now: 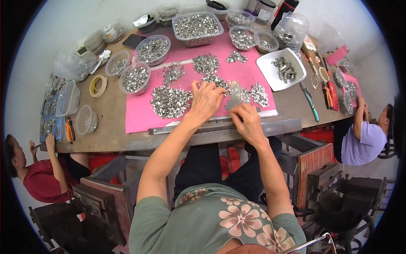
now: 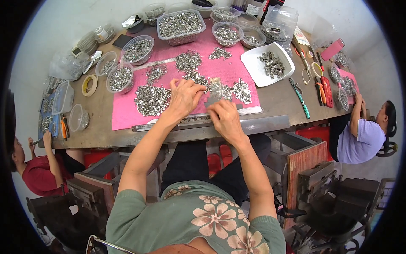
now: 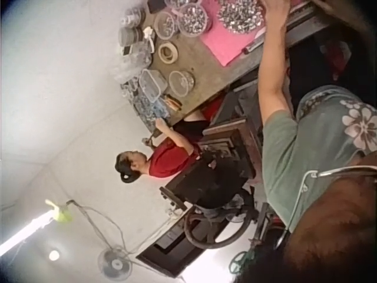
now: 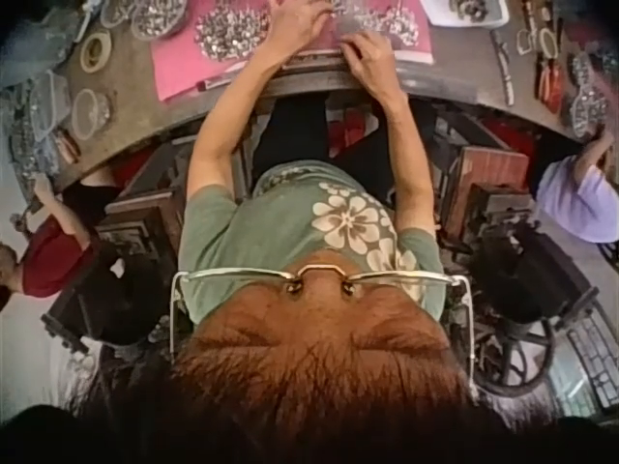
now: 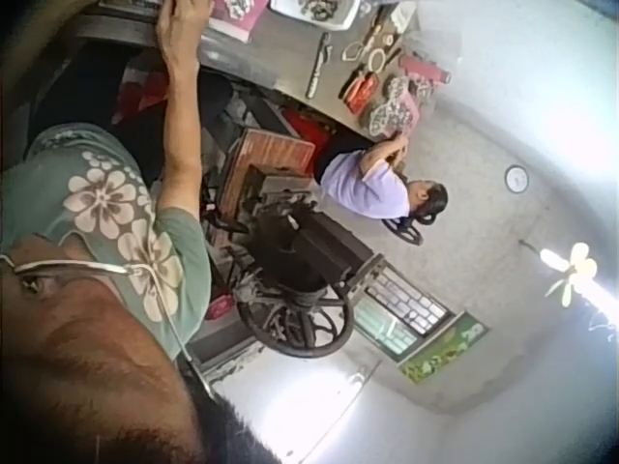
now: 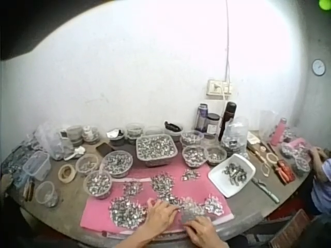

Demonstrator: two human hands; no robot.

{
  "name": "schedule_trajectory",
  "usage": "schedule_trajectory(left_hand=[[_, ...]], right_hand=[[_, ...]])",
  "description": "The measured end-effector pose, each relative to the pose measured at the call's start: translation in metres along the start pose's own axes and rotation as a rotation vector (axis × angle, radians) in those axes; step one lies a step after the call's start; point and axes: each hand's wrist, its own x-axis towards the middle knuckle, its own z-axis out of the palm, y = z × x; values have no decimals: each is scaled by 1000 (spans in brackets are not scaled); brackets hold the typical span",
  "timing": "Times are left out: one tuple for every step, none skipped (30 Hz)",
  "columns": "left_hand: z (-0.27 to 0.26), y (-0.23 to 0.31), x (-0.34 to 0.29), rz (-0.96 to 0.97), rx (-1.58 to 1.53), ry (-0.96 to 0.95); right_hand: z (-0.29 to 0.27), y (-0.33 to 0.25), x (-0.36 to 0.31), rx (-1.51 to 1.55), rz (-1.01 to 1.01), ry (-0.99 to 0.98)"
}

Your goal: The person sorts small metal parts by hand from plastic containers into a metal tray, then assembles them using a manual press machine.

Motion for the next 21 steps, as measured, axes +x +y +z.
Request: schedule_trajectory(left_hand=[[2,-2,2,0,10,-31],[2,-3,3,-10,21,-83],[2,-3,2,-1,22,-64],[0,-4,2,-1,26,-80],[-2,-4,1,2,26,-99],[-4,-4,0,-1,31,-99],[-6,-4,-2,-4,37,-104],[-8,-4,-4,-7,43,-108],[-10,-4,-6,-6,42,-111],[-11,-4,-7,-16,22,-102],[-12,-4,-9,-25,1,-94],[-11,-4,-10,-25,-2,-98],[-11,-3,-10,-42,-15,-84],[-10,-4,-9,-51,-20,-67],[-10,-4,-8,-57,-25,-63],[-9,-5,-5,-60,-15,-54],[-8,-6,-3,-79,5,-71],[-7,-7,-1,-64,-2,-40],[-5,-7,1,-46,-3,-50],[-4,-6,2,-31,-6,-72],[-3,-6,3,-25,-7,-62]], right_hand=[[4,5,6,-28,11,42],[9,10,13,-85,56,70],[14,15,20,-76,44,76],[20,19,25,-132,60,88],[25,22,30,-187,77,101],[30,25,34,-191,33,108],[34,26,37,-189,36,108],[37,27,39,-249,24,106],[39,27,40,-312,22,92],[40,28,41,-312,15,102],[40,28,41,-311,4,94],[40,27,41,-311,-1,90],[39,27,41,-312,-2,85],[38,27,40,-287,-3,90],[37,27,40,-261,-8,88],[35,27,39,-263,-12,98],[33,28,38,-214,-15,78],[30,28,36,-164,-18,57],[29,29,35,-164,-20,58],[27,30,34,-139,-5,49],[26,30,33,-117,13,38]])
